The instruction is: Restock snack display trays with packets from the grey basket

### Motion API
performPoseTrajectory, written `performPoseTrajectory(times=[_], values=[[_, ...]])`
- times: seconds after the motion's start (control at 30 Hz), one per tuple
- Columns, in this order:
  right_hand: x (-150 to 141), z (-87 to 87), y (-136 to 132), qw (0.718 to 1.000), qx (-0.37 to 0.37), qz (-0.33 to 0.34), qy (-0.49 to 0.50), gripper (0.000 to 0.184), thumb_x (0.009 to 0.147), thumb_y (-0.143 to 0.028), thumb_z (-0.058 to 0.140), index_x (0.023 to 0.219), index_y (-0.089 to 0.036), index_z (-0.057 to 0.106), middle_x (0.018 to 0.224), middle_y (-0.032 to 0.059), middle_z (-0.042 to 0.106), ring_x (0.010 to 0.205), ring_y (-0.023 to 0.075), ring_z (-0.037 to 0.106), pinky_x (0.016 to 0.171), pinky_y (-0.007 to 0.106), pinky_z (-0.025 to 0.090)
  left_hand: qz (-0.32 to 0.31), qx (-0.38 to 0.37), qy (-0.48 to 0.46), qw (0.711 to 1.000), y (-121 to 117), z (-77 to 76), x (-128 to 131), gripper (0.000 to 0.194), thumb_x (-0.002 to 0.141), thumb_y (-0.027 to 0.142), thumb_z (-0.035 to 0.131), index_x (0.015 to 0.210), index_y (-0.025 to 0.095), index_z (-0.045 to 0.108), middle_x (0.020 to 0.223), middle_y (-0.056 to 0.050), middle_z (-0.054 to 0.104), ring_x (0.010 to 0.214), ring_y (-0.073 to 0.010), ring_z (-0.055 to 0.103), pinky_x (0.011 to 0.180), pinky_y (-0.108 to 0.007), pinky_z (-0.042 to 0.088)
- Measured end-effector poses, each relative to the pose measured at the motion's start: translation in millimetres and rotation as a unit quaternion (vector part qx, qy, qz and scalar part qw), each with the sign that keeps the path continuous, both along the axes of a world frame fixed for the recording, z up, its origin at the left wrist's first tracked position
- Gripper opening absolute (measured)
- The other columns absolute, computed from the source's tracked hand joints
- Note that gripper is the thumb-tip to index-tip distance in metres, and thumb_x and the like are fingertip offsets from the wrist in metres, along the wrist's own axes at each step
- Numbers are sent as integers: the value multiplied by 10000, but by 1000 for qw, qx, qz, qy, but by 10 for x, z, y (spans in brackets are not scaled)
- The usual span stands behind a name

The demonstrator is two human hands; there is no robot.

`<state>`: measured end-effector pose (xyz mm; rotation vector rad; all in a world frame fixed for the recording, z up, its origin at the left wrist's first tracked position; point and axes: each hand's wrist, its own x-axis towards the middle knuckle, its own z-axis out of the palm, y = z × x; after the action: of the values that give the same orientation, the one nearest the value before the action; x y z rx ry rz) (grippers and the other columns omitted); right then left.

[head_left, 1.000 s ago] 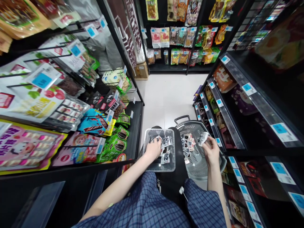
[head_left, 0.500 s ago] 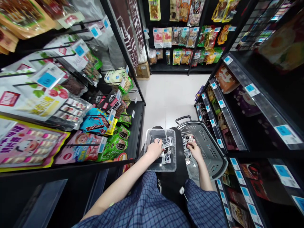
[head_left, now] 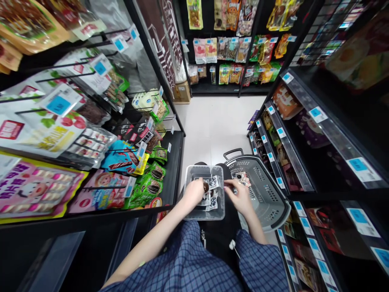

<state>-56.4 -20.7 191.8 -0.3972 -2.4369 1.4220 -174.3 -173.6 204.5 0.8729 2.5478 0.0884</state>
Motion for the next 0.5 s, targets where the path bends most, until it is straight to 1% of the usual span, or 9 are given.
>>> performPoseTrajectory(times=[0.07, 0.1, 0.17, 0.23, 0.3, 0.37, 0.43, 0.47, 0.5], values=[[-31, 73, -133, 998, 29, 50, 11, 196, 830, -223, 544, 1008, -181, 615, 925, 71, 641, 848, 192, 608, 786, 347, 484, 23, 60, -7, 998, -8, 143, 36, 393, 896, 127, 275, 1262, 86, 412, 1041, -169, 653, 979, -233, 630, 808, -322, 473], [-43, 94, -186, 997, 38, 64, 19, 226, 828, -215, 550, 1047, -187, 598, 971, 77, 632, 898, 199, 601, 815, 357, 481, 40, 107, -20, 993, -16, 228, 59, 398, 911, 162, 266, 1286, 112, 388, 1056, -155, 649, 980, -227, 626, 814, -323, 464], [-53, 125, -263, 995, 44, 77, 38, 304, 831, -216, 556, 1134, -200, 552, 1065, 90, 605, 990, 209, 578, 870, 376, 472, 56, 201, -70, 975, -43, 414, 104, 373, 918, 218, 286, 1260, 145, 415, 999, -119, 657, 929, -223, 626, 802, -328, 450], [-36, 164, -302, 994, 45, 84, 55, 370, 832, -245, 570, 1195, -206, 509, 1091, 93, 591, 1010, 211, 571, 879, 378, 477, 52, 276, -131, 951, -77, 591, 140, 354, 917, 244, 301, 1237, 161, 427, 884, -70, 652, 837, -200, 615, 774, -316, 439], [6, 224, -316, 991, 61, 93, 79, 435, 821, -294, 598, 1232, -209, 483, 1070, 94, 591, 978, 212, 581, 846, 368, 496, 49, 333, -202, 920, -111, 730, 162, 340, 918, 266, 315, 1224, 175, 432, 825, -33, 627, 771, -166, 586, 751, -289, 431], [60, 297, -317, 984, 103, 107, 102, 482, 812, -334, 612, 1259, -216, 476, 1016, 91, 595, 931, 216, 589, 805, 360, 510, 59, 369, -278, 885, -136, 812, 180, 329, 913, 295, 346, 1207, 186, 447, 790, -10, 595, 715, -138, 549, 684, -249, 429], [104, 359, -306, 976, 146, 125, 105, 494, 818, -357, 602, 1278, -226, 478, 973, 92, 596, 897, 220, 594, 781, 358, 513, 85, 389, -354, 846, -147, 839, 198, 333, 901, 337, 391, 1194, 193, 456, 744, 12, 545, 613, -104, 490, 565, -206, 398], [117, 379, -297, 974, 150, 133, 102, 484, 824, -362, 593, 1277, -230, 486, 963, 91, 599, 884, 220, 597, 773, 356, 514, 100, 398, -390, 824, -145, 837, 206, 345, 890, 360, 420, 1191, 194, 455, 717, 24, 513, 557, -86, 448, 510, -189, 365], [123, 389, -286, 976, 137, 137, 99, 469, 825, -367, 590, 1265, -232, 499, 963, 89, 605, 878, 218, 600, 771, 352, 512, 112, 409, -426, 799, -140, 828, 212, 367, 877, 384, 449, 1192, 196, 448, 689, 37, 480, 506, -68, 404, 465, -177, 329]])
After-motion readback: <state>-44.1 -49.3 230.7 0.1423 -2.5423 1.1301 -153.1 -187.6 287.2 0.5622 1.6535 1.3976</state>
